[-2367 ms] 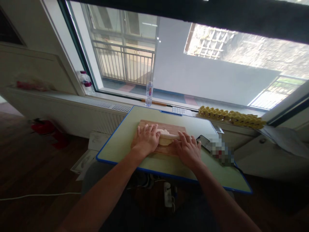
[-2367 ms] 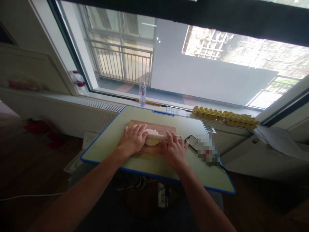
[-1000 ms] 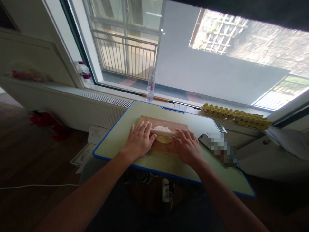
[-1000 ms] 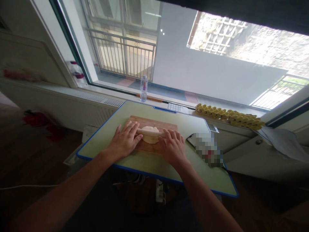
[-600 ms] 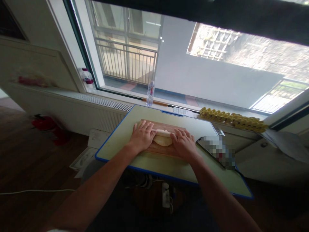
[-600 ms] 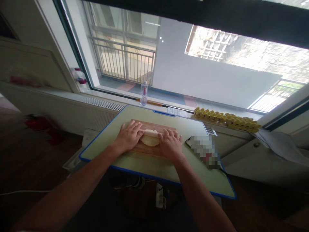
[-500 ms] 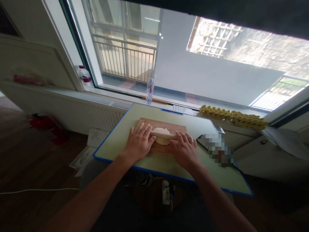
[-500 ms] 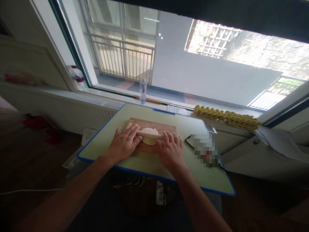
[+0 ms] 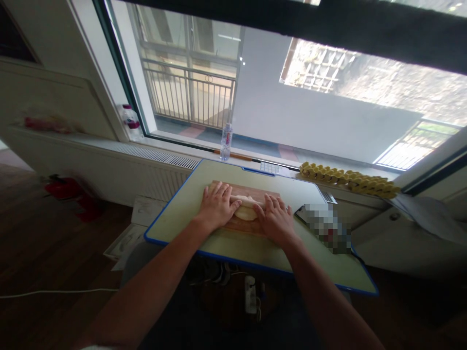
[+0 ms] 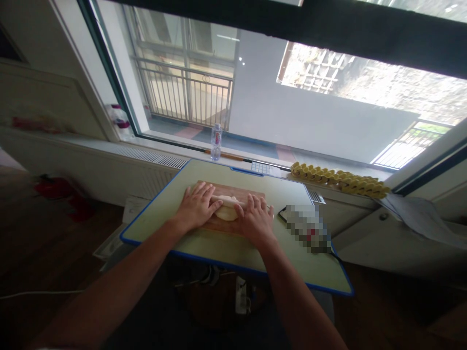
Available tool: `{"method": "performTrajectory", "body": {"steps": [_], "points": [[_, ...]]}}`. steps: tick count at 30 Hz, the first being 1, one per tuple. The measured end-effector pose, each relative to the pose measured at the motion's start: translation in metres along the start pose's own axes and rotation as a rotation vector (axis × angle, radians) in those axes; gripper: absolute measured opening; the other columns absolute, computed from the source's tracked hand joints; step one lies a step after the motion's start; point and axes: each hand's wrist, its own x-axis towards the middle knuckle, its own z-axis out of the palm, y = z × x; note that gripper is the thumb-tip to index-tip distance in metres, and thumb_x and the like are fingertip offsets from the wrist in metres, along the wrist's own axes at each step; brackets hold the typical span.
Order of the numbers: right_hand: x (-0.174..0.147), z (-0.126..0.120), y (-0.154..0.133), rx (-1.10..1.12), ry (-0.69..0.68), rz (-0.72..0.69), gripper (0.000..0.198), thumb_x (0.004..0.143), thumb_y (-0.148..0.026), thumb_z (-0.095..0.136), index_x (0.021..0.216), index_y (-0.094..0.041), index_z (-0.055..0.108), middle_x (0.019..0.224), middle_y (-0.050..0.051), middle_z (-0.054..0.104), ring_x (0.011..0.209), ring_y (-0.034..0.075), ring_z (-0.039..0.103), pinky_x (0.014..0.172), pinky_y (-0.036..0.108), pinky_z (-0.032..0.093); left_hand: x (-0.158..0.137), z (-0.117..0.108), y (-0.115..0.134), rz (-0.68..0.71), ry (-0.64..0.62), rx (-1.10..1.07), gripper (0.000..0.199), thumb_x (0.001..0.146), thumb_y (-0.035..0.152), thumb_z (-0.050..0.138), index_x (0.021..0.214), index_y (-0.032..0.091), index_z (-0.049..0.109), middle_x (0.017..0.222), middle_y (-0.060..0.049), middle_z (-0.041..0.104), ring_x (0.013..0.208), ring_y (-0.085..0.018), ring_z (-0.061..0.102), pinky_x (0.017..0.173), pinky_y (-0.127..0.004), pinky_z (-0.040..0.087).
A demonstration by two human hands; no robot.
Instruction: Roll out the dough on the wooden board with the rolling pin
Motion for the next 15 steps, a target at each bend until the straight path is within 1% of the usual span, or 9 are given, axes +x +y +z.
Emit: {"method": "performTrajectory", "body": {"steps": [2, 4, 7, 10, 12, 15], "points": [[-0.007, 0.002, 0.001, 0.014, 0.041, -0.024, 0.072, 0.108, -0.06, 0.029, 0.161, -0.014, 0.042, 0.165, 0.016, 0.045, 0.154, 0.037, 0.034, 0.124, 0.061, 0.025, -0.004, 0.001, 0.001, 0.001, 0.004, -0.013, 0.068, 0.105, 0.06, 0.039, 0.157, 0.017, 0.05, 0.165, -0.013, 0.048, 0.159, -0.033, 0.032, 0.129, -0.065, 0.023], [-0.023, 0.005, 0.003, 0.014, 0.103, -0.063, 0.07, 0.108, -0.06, 0.032, 0.159, -0.013, 0.045, 0.162, 0.016, 0.049, 0.151, 0.037, 0.037, 0.123, 0.058, 0.028, -0.019, 0.002, 0.001, 0.009, 0.025, -0.013, 0.068, 0.105, 0.06, 0.041, 0.158, 0.018, 0.049, 0.165, -0.013, 0.048, 0.159, -0.033, 0.033, 0.13, -0.064, 0.021], [-0.054, 0.009, 0.006, 0.009, 0.17, -0.134, 0.07, 0.107, -0.06, 0.036, 0.159, -0.015, 0.045, 0.162, 0.016, 0.049, 0.152, 0.036, 0.035, 0.122, 0.056, 0.029, -0.051, 0.002, -0.001, 0.034, 0.058, 0.007, 0.069, 0.104, 0.059, 0.043, 0.162, 0.02, 0.042, 0.168, -0.012, 0.042, 0.159, -0.031, 0.033, 0.131, -0.063, 0.018], [-0.075, 0.012, 0.005, -0.001, 0.176, -0.159, 0.069, 0.106, -0.059, 0.038, 0.16, -0.016, 0.042, 0.165, 0.016, 0.045, 0.155, 0.036, 0.031, 0.123, 0.056, 0.029, -0.074, 0.001, -0.004, 0.046, 0.057, 0.02, 0.071, 0.105, 0.057, 0.042, 0.165, 0.019, 0.037, 0.171, -0.011, 0.037, 0.16, -0.03, 0.03, 0.131, -0.062, 0.019], [-0.077, 0.013, 0.003, -0.009, 0.163, -0.142, 0.07, 0.107, -0.059, 0.037, 0.161, -0.016, 0.04, 0.166, 0.016, 0.043, 0.157, 0.036, 0.029, 0.124, 0.058, 0.027, -0.076, 0.0, -0.004, 0.052, 0.045, 0.024, 0.07, 0.106, 0.057, 0.041, 0.165, 0.02, 0.035, 0.171, -0.011, 0.036, 0.161, -0.03, 0.029, 0.131, -0.062, 0.019], [-0.065, 0.012, -0.001, -0.011, 0.142, -0.094, 0.071, 0.107, -0.059, 0.039, 0.162, -0.014, 0.039, 0.167, 0.017, 0.042, 0.156, 0.035, 0.029, 0.124, 0.062, 0.024, -0.059, -0.001, -0.004, 0.056, 0.038, 0.023, 0.069, 0.106, 0.057, 0.039, 0.164, 0.019, 0.038, 0.171, -0.011, 0.037, 0.16, -0.03, 0.03, 0.13, -0.064, 0.019]]}}
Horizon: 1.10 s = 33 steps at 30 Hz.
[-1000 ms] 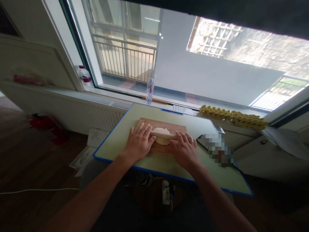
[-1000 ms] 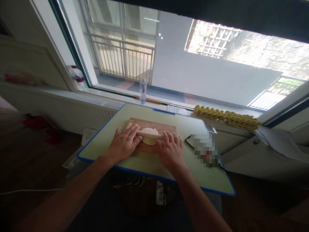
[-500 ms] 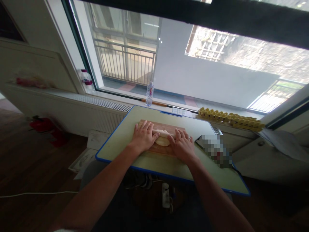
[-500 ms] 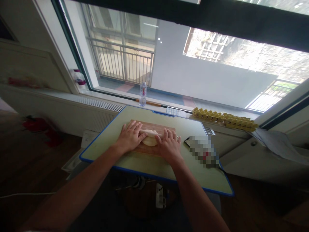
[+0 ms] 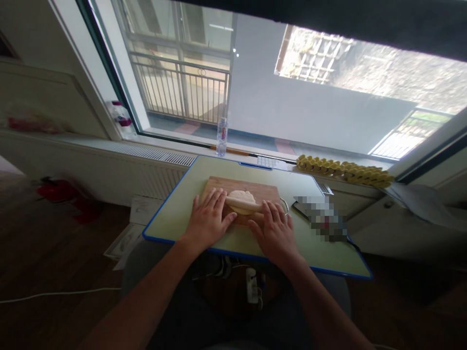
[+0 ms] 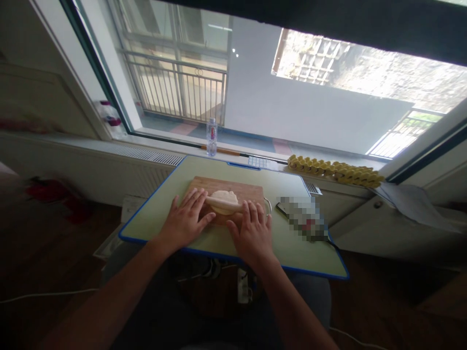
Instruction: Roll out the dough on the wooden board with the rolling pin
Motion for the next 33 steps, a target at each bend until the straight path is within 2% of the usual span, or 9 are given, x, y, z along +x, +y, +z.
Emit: {"method": "performTrajectory", "body": {"steps": [4, 8, 12, 17, 20, 23, 25, 29, 33], "points": [[0.022, -0.001, -0.001, 0.019, -0.016, 0.048, 0.071, 0.107, -0.06, 0.039, 0.161, -0.014, 0.04, 0.162, 0.017, 0.048, 0.152, 0.035, 0.035, 0.125, 0.063, 0.023, 0.041, 0.004, 0.0, -0.01, -0.028, -0.028, 0.068, 0.107, 0.06, 0.034, 0.161, 0.02, 0.044, 0.169, -0.012, 0.041, 0.16, -0.03, 0.031, 0.13, -0.064, 0.019], [0.02, -0.008, -0.006, 0.022, -0.027, 0.047, 0.072, 0.104, -0.062, 0.044, 0.159, -0.016, 0.044, 0.158, 0.016, 0.053, 0.148, 0.035, 0.041, 0.124, 0.062, 0.025, 0.064, 0.009, -0.002, -0.009, -0.069, -0.068, 0.067, 0.108, 0.06, 0.03, 0.158, 0.02, 0.048, 0.169, -0.012, 0.041, 0.16, -0.029, 0.031, 0.13, -0.063, 0.019], [-0.008, -0.013, -0.017, 0.036, -0.013, 0.015, 0.075, 0.1, -0.06, 0.053, 0.16, -0.015, 0.042, 0.16, 0.017, 0.051, 0.147, 0.036, 0.042, 0.124, 0.061, 0.025, 0.051, 0.006, -0.007, 0.012, -0.07, -0.073, 0.063, 0.109, 0.056, 0.029, 0.158, 0.023, 0.049, 0.168, -0.009, 0.044, 0.16, -0.028, 0.032, 0.13, -0.062, 0.021], [-0.032, -0.01, -0.027, 0.09, 0.014, -0.037, 0.077, 0.1, -0.06, 0.053, 0.163, -0.018, 0.038, 0.167, 0.016, 0.043, 0.153, 0.037, 0.035, 0.126, 0.062, 0.021, 0.031, -0.006, -0.015, 0.033, -0.062, -0.066, 0.06, 0.11, 0.051, 0.027, 0.159, 0.025, 0.048, 0.168, -0.007, 0.044, 0.16, -0.029, 0.032, 0.129, -0.062, 0.022], [-0.024, -0.007, -0.026, 0.088, 0.011, 0.0, 0.075, 0.102, -0.06, 0.05, 0.163, -0.018, 0.038, 0.167, 0.016, 0.043, 0.152, 0.037, 0.035, 0.125, 0.064, 0.021, 0.042, -0.006, -0.013, 0.04, -0.055, -0.091, 0.056, 0.11, 0.052, 0.028, 0.151, 0.028, 0.058, 0.166, -0.006, 0.047, 0.158, -0.03, 0.034, 0.128, -0.063, 0.022], [-0.005, -0.006, -0.021, 0.079, 0.005, 0.042, 0.074, 0.102, -0.061, 0.048, 0.162, -0.017, 0.04, 0.164, 0.017, 0.047, 0.151, 0.037, 0.038, 0.124, 0.065, 0.021, 0.067, 0.002, -0.006, 0.043, -0.023, -0.114, 0.052, 0.109, 0.052, 0.031, 0.132, 0.029, 0.072, 0.158, -0.004, 0.058, 0.155, -0.031, 0.039, 0.126, -0.067, 0.024], [0.006, -0.008, -0.017, 0.073, 0.003, 0.056, 0.073, 0.102, -0.06, 0.049, 0.16, -0.015, 0.042, 0.161, 0.017, 0.05, 0.15, 0.037, 0.039, 0.124, 0.065, 0.021, 0.082, 0.008, -0.001, 0.045, -0.021, -0.115, 0.05, 0.109, 0.049, 0.032, 0.125, 0.03, 0.075, 0.152, -0.003, 0.064, 0.154, -0.031, 0.041, 0.125, -0.069, 0.025], [0.006, -0.012, -0.017, 0.075, -0.012, 0.055, 0.069, 0.102, -0.058, 0.049, 0.158, -0.016, 0.045, 0.158, 0.017, 0.053, 0.148, 0.036, 0.042, 0.124, 0.064, 0.022, 0.086, 0.013, 0.001, 0.05, -0.027, -0.096, 0.047, 0.108, 0.04, 0.033, 0.132, 0.031, 0.073, 0.152, -0.002, 0.063, 0.153, -0.03, 0.042, 0.126, -0.067, 0.025], [-0.022, -0.013, -0.029, 0.094, -0.021, -0.006, 0.076, 0.099, -0.057, 0.054, 0.162, -0.015, 0.039, 0.164, 0.017, 0.047, 0.15, 0.036, 0.039, 0.125, 0.063, 0.022, 0.059, 0.002, -0.006, 0.062, -0.033, -0.098, 0.048, 0.109, 0.039, 0.032, 0.143, 0.031, 0.065, 0.158, -0.002, 0.057, 0.155, -0.027, 0.04, 0.128, -0.064, 0.024]]}}
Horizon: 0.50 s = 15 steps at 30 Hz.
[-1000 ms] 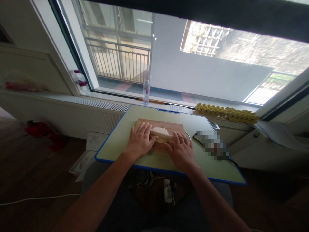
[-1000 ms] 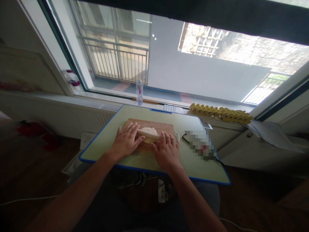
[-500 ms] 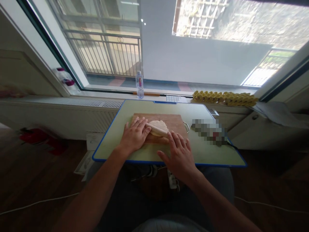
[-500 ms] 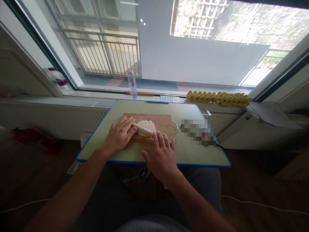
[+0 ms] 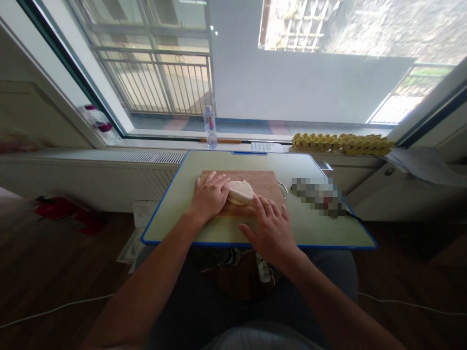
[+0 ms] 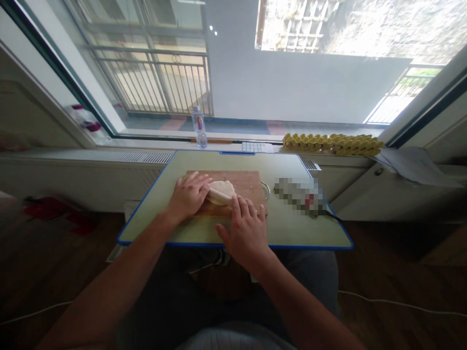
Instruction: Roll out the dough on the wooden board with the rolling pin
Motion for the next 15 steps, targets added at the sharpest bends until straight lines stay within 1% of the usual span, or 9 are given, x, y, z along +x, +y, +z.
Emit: {"method": "performTrajectory", "body": {"steps": [3, 6, 9, 13, 15], "points": [[-0.018, 0.002, -0.011, 0.017, 0.0, -0.046, 0.083, 0.097, -0.058, 0.057, 0.164, -0.015, 0.035, 0.169, 0.016, 0.038, 0.154, 0.037, 0.034, 0.125, 0.06, 0.024, -0.02, -0.009, -0.004, 0.006, -0.01, 0.025, 0.049, 0.109, 0.039, 0.032, 0.148, 0.03, 0.061, 0.161, -0.002, 0.055, 0.156, -0.027, 0.039, 0.128, -0.063, 0.024], [-0.019, 0.005, -0.013, 0.026, -0.003, -0.035, 0.083, 0.097, -0.057, 0.057, 0.165, -0.014, 0.035, 0.17, 0.016, 0.037, 0.154, 0.037, 0.033, 0.126, 0.06, 0.023, -0.024, -0.012, -0.005, 0.006, -0.018, 0.039, 0.049, 0.11, 0.04, 0.03, 0.149, 0.031, 0.06, 0.162, -0.003, 0.053, 0.156, -0.026, 0.039, 0.128, -0.063, 0.025], [-0.003, 0.008, -0.006, 0.02, -0.002, 0.009, 0.081, 0.098, -0.055, 0.056, 0.164, -0.014, 0.036, 0.168, 0.017, 0.041, 0.153, 0.038, 0.034, 0.126, 0.063, 0.02, -0.011, -0.009, -0.002, 0.007, -0.023, 0.027, 0.048, 0.11, 0.041, 0.032, 0.145, 0.031, 0.063, 0.16, -0.002, 0.055, 0.155, -0.027, 0.04, 0.127, -0.065, 0.025], [0.022, 0.007, 0.008, -0.004, 0.019, 0.045, 0.076, 0.1, -0.058, 0.052, 0.162, -0.016, 0.039, 0.164, 0.017, 0.047, 0.152, 0.038, 0.035, 0.125, 0.064, 0.019, 0.013, 0.0, 0.003, 0.001, -0.027, -0.001, 0.046, 0.11, 0.043, 0.033, 0.138, 0.032, 0.068, 0.155, -0.001, 0.061, 0.154, -0.028, 0.041, 0.126, -0.066, 0.026], [0.027, 0.006, 0.011, -0.02, 0.015, 0.057, 0.075, 0.101, -0.059, 0.05, 0.161, -0.016, 0.041, 0.163, 0.017, 0.048, 0.153, 0.037, 0.033, 0.125, 0.063, 0.019, 0.018, 0.003, 0.004, 0.001, -0.028, -0.003, 0.046, 0.11, 0.043, 0.032, 0.137, 0.033, 0.069, 0.154, 0.0, 0.062, 0.153, -0.028, 0.042, 0.126, -0.066, 0.026]]}}
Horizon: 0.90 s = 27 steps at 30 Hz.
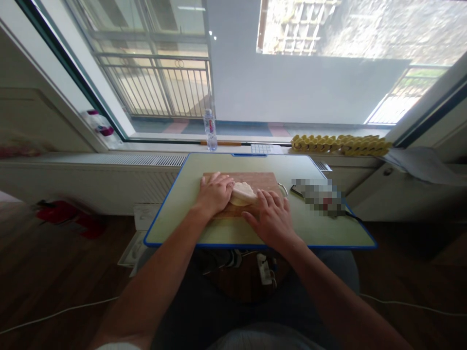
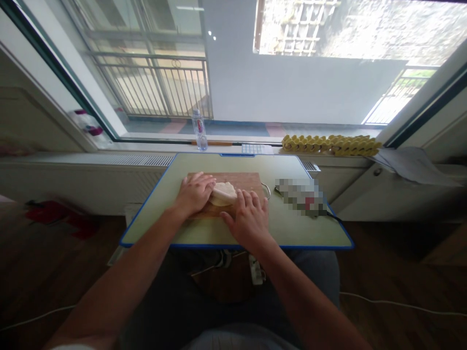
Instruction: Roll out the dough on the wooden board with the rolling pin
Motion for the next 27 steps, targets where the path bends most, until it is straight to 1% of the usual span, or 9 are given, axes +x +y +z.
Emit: {"method": "performTrajectory", "body": {"steps": [3, 8, 11, 14, 17, 19, 22, 24, 27], "points": [[-0.006, -0.002, -0.004, -0.007, -0.014, -0.006, 0.075, 0.101, -0.06, 0.05, 0.161, -0.015, 0.041, 0.164, 0.017, 0.047, 0.153, 0.037, 0.034, 0.125, 0.062, 0.02, -0.008, -0.001, -0.002, 0.005, 0.006, 0.002, 0.047, 0.11, 0.043, 0.032, 0.139, 0.031, 0.067, 0.155, -0.001, 0.061, 0.152, -0.027, 0.043, 0.127, -0.063, 0.026], [-0.037, 0.0, -0.02, 0.042, -0.009, -0.08, 0.083, 0.097, -0.057, 0.059, 0.164, -0.013, 0.036, 0.167, 0.018, 0.042, 0.152, 0.038, 0.035, 0.125, 0.063, 0.021, -0.041, -0.009, -0.011, 0.031, 0.004, 0.033, 0.049, 0.111, 0.043, 0.03, 0.149, 0.029, 0.059, 0.159, -0.004, 0.056, 0.154, -0.026, 0.041, 0.127, -0.061, 0.027], [-0.045, 0.002, -0.024, 0.056, 0.014, -0.097, 0.083, 0.097, -0.058, 0.059, 0.164, -0.014, 0.037, 0.168, 0.017, 0.04, 0.154, 0.038, 0.033, 0.126, 0.064, 0.019, -0.051, -0.012, -0.013, 0.032, 0.012, 0.049, 0.05, 0.111, 0.044, 0.03, 0.151, 0.029, 0.057, 0.161, -0.004, 0.054, 0.155, -0.026, 0.041, 0.127, -0.06, 0.027], [-0.035, 0.005, -0.02, 0.038, 0.018, -0.062, 0.081, 0.1, -0.062, 0.054, 0.164, -0.015, 0.037, 0.168, 0.016, 0.041, 0.155, 0.037, 0.032, 0.127, 0.064, 0.017, -0.044, -0.01, -0.011, 0.017, -0.003, 0.043, 0.05, 0.111, 0.043, 0.03, 0.15, 0.03, 0.058, 0.161, -0.005, 0.055, 0.154, -0.027, 0.042, 0.127, -0.063, 0.026], [-0.009, 0.005, -0.01, 0.003, 0.016, -0.022, 0.08, 0.103, -0.067, 0.044, 0.163, -0.015, 0.039, 0.166, 0.015, 0.044, 0.155, 0.037, 0.032, 0.127, 0.064, 0.016, -0.023, -0.005, -0.006, 0.012, -0.006, 0.028, 0.049, 0.11, 0.042, 0.03, 0.146, 0.029, 0.062, 0.158, -0.004, 0.058, 0.152, -0.028, 0.043, 0.126, -0.065, 0.025], [0.011, 0.003, -0.001, -0.027, 0.004, 0.002, 0.078, 0.104, -0.069, 0.037, 0.161, -0.016, 0.043, 0.165, 0.015, 0.046, 0.154, 0.038, 0.032, 0.126, 0.064, 0.017, -0.007, 0.0, -0.003, 0.011, 0.005, 0.032, 0.048, 0.11, 0.041, 0.031, 0.141, 0.029, 0.066, 0.154, -0.004, 0.062, 0.15, -0.029, 0.045, 0.125, -0.067, 0.026], [0.033, -0.001, 0.007, -0.069, -0.018, 0.016, 0.075, 0.106, -0.07, 0.028, 0.157, -0.019, 0.049, 0.163, 0.013, 0.049, 0.154, 0.038, 0.032, 0.124, 0.064, 0.018, 0.008, 0.003, 0.0, 0.015, 0.005, 0.048, 0.048, 0.11, 0.041, 0.031, 0.133, 0.028, 0.071, 0.148, -0.003, 0.067, 0.144, -0.03, 0.051, 0.123, -0.064, 0.03], [0.035, -0.002, 0.009, -0.078, -0.021, 0.012, 0.075, 0.106, -0.07, 0.028, 0.157, -0.02, 0.049, 0.163, 0.012, 0.049, 0.154, 0.039, 0.032, 0.124, 0.063, 0.019, 0.007, 0.003, 0.001, 0.014, 0.011, 0.055, 0.048, 0.11, 0.041, 0.031, 0.132, 0.026, 0.071, 0.146, -0.004, 0.068, 0.142, -0.029, 0.053, 0.122, -0.06, 0.034], [0.017, 0.001, 0.005, -0.05, -0.011, -0.001, 0.076, 0.103, -0.07, 0.039, 0.16, -0.019, 0.044, 0.164, 0.013, 0.047, 0.153, 0.038, 0.031, 0.125, 0.062, 0.018, -0.014, 0.0, 0.002, 0.003, 0.038, 0.063, 0.049, 0.11, 0.042, 0.032, 0.14, 0.024, 0.066, 0.149, -0.007, 0.066, 0.144, -0.028, 0.052, 0.123, -0.056, 0.034]]}}
